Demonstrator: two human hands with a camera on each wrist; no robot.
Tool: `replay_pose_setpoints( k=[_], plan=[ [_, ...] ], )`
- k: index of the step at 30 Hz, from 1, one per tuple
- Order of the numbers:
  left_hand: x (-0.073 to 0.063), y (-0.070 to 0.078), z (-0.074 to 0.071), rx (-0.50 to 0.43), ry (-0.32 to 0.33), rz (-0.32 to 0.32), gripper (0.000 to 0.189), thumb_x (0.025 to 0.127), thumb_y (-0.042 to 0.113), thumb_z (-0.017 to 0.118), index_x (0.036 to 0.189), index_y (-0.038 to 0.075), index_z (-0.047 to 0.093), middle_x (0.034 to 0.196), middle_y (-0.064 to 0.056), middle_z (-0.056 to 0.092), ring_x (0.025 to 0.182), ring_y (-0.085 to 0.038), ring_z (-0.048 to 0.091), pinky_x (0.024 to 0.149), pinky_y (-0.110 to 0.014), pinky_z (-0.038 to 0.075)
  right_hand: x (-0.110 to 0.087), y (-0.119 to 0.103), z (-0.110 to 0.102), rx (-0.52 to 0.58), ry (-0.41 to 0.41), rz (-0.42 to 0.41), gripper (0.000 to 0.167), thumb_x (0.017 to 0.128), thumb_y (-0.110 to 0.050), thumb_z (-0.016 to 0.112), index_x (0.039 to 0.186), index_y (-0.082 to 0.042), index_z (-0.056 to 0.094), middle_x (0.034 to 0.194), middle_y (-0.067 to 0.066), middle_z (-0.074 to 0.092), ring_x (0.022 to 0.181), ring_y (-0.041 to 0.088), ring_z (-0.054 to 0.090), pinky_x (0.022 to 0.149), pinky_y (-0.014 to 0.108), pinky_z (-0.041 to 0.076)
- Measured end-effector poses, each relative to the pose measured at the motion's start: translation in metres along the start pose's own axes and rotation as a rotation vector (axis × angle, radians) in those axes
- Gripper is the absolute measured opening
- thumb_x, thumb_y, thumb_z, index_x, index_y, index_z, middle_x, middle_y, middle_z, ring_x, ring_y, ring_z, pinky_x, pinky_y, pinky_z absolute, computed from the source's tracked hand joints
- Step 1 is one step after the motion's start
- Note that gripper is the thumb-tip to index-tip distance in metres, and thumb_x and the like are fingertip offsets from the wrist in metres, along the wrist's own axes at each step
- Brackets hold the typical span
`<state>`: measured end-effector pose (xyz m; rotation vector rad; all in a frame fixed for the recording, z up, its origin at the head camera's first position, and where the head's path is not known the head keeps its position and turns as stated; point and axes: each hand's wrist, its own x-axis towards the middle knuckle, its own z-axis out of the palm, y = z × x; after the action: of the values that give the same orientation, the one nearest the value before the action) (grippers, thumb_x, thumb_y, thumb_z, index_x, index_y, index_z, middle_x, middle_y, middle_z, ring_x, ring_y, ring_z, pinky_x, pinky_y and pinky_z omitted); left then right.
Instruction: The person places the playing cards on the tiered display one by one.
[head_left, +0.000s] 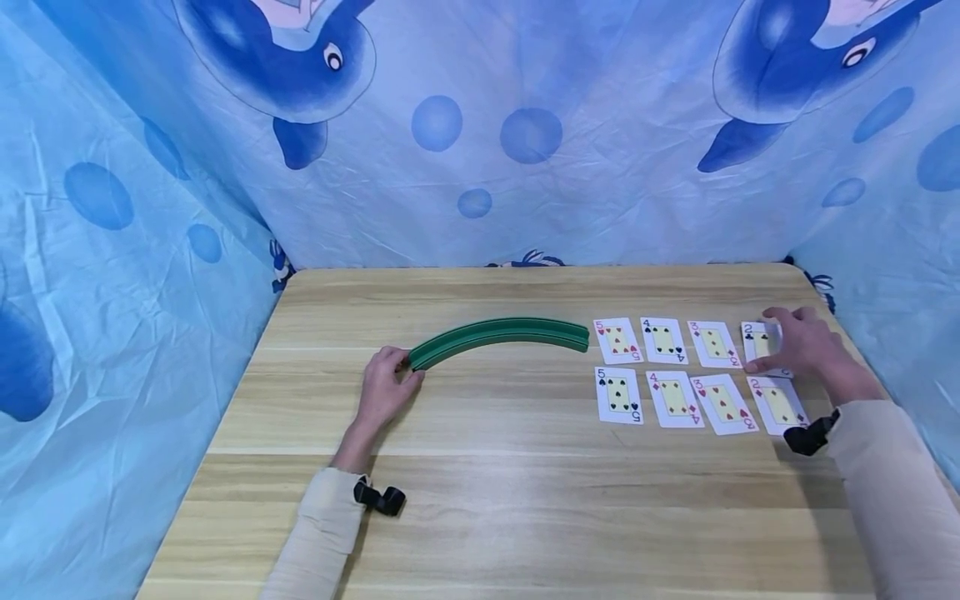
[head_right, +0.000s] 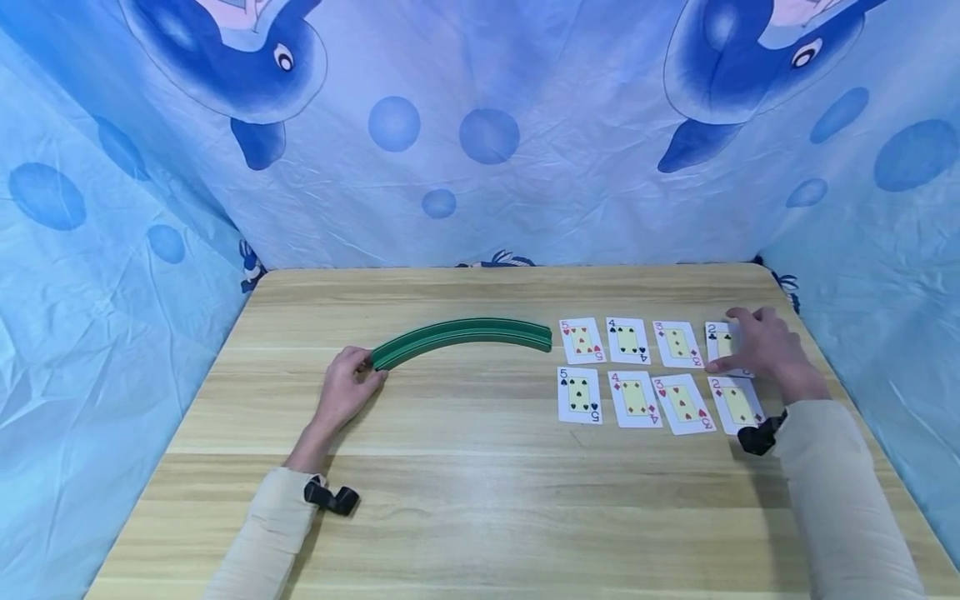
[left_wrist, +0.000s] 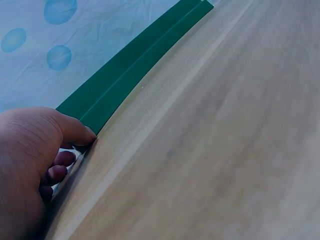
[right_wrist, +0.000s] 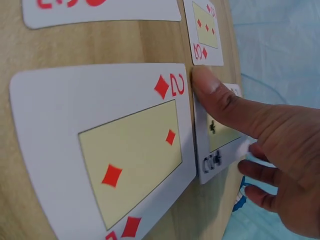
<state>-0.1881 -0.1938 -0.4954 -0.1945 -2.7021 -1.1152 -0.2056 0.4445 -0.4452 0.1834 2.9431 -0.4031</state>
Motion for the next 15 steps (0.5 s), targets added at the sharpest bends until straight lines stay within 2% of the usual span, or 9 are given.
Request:
replay_pose_setpoints(
  k=[3,8,15],
  plan=[
    [-0.001,0.000,-0.001,-0.002,-0.006,-0.008,0.032,0.082,0.010,0.078,0.110,-0.004,0.071,0.106,-0.018,0.065,0.098,-0.033,0.058,0.088,-0.044,0.046,0.000,0.001,0.001,0.008,0.053,-0.014,0.109,0.067,-0.038,0.091,0.146,0.009,0.032,0.136,0.048,0.022,0.111,0.060,0.035,0.085,0.068,0.040],
    [0.000,0.001,-0.002,0.002,-0.015,-0.016,0.033,0.082,0.010,0.077,0.112,-0.003,0.070,0.107,-0.019,0.066,0.099,-0.033,0.059,0.089,-0.046,0.047,-0.002,0.004,0.000,0.020,0.115,-0.041,0.085,0.075,-0.024,0.087,0.137,0.014,0.043,0.131,0.043,0.027,0.105,0.052,0.036,0.082,0.064,0.041],
    [0.000,0.000,-0.002,0.012,-0.022,-0.026,0.034,0.083,0.011,0.077,0.113,-0.003,0.070,0.108,-0.018,0.066,0.099,-0.033,0.058,0.090,-0.046,0.046,-0.008,0.005,-0.012,0.031,0.163,-0.067,0.051,0.087,-0.015,0.075,0.125,0.013,0.054,0.132,0.040,0.031,0.111,0.054,0.035,0.086,0.069,0.039]
  ],
)
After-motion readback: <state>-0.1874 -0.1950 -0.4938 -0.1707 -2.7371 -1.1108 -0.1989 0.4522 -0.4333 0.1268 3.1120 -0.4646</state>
